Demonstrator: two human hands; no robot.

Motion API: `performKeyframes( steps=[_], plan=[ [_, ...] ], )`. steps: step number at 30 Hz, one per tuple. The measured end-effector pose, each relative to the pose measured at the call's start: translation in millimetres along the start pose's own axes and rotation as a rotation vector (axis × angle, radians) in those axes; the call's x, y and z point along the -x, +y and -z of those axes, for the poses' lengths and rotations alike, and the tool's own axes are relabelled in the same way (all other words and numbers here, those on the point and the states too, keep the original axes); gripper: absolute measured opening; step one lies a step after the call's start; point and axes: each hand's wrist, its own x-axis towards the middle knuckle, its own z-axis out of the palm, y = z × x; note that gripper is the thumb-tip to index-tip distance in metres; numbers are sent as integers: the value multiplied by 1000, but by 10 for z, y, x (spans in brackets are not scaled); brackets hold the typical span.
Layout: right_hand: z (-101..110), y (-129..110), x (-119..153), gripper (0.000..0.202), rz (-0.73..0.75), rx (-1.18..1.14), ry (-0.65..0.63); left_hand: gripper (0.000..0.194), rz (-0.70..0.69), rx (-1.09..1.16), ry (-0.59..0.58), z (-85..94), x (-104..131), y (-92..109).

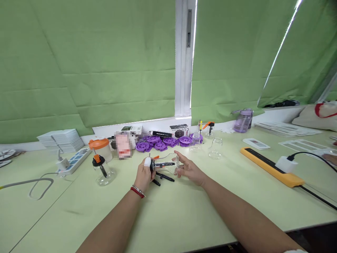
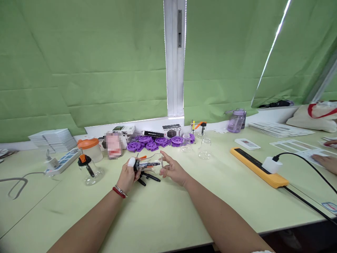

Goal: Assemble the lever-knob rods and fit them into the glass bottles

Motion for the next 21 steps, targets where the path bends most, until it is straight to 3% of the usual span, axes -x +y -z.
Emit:
performKeyframes(
  steps=[10,21],
  plan=[
    [-26,-11,7,83,-51,-81,6,28,-38,-48,21,5,-9,13],
    [-74,24,17,78,-16,-128,-43,40,-129,5,14,43,10,46]
  ],
)
